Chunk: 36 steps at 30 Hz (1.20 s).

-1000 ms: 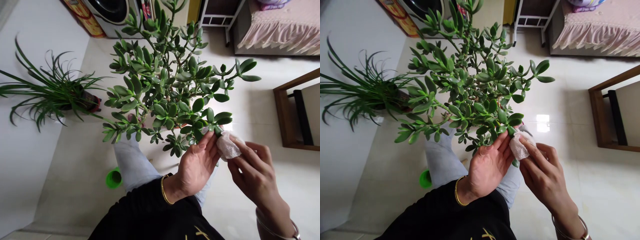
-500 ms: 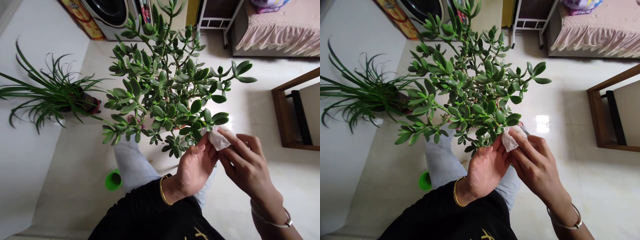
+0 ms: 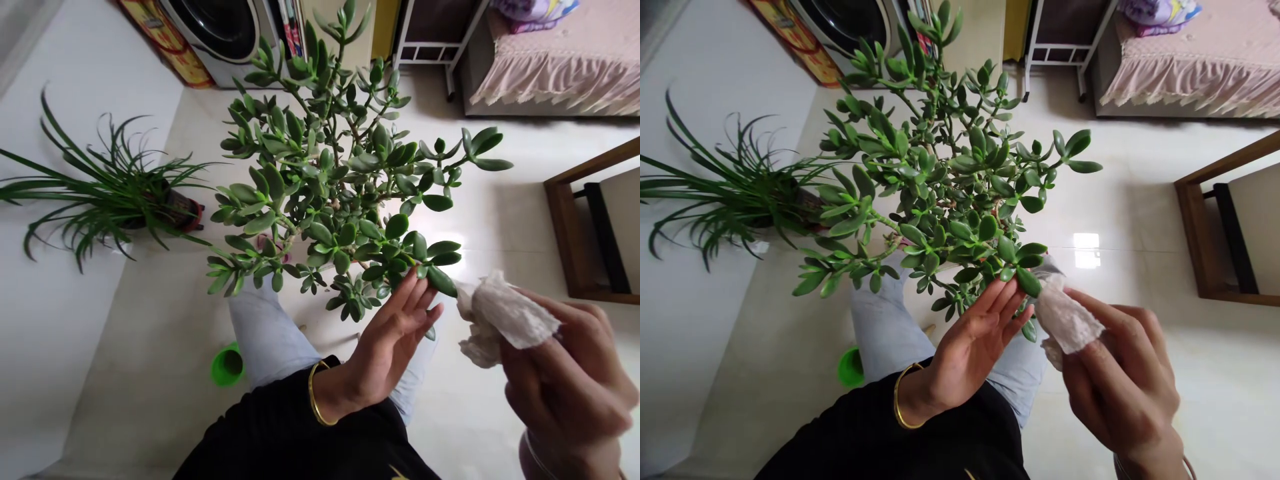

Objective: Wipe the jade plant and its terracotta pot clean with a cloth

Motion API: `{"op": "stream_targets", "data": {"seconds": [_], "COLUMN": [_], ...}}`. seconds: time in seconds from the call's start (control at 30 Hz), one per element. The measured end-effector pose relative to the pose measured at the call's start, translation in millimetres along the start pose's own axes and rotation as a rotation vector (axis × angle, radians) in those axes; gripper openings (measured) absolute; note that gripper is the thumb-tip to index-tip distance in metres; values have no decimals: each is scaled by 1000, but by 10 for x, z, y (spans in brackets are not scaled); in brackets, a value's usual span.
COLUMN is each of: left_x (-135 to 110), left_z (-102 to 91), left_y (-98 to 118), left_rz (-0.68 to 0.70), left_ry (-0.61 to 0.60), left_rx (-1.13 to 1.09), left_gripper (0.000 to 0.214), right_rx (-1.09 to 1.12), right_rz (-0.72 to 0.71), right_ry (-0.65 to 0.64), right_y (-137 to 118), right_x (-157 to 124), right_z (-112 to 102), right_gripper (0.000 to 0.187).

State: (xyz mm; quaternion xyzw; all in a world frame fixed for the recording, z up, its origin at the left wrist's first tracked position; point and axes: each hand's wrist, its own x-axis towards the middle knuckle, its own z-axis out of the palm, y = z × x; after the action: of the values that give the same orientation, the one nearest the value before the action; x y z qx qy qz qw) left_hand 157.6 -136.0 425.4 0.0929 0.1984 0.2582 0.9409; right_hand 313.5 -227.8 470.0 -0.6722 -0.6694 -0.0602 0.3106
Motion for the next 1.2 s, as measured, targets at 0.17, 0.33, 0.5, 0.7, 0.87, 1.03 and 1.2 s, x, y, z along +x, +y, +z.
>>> {"op": "stream_targets", "data": {"seconds": [0.17, 0.33, 0.5, 0.7, 0.87, 1.03, 1.2], "left_x": [-10, 14, -1, 6, 1, -11, -22], "left_z": [41, 39, 37, 47, 27, 18, 41], "left_y": [92, 101, 86, 116, 123, 80, 45], "left_rz": [11, -7, -26, -22, -28, -8, 23], "left_ry": [-41, -114, -107, -128, -122, -96, -42], "left_rx": [125, 157, 148, 155, 156, 120, 11], "left_gripper": [57, 61, 60, 58, 61, 52, 40], "right_rx": [-94, -142, -155, -103, -73, -108, 38], "right_rz": [8, -4, 44, 82, 73, 109, 65], "right_ry": [-26, -94, -76, -80, -107, -66, -63], "right_y": [-85, -86, -98, -170, -170, -154, -82], "right_x": [177, 174, 142, 181, 151, 155, -4], "right_z": [240, 347, 369, 383, 370, 393, 264], "right_gripper": [18, 13, 12, 15, 19, 18, 24]}}
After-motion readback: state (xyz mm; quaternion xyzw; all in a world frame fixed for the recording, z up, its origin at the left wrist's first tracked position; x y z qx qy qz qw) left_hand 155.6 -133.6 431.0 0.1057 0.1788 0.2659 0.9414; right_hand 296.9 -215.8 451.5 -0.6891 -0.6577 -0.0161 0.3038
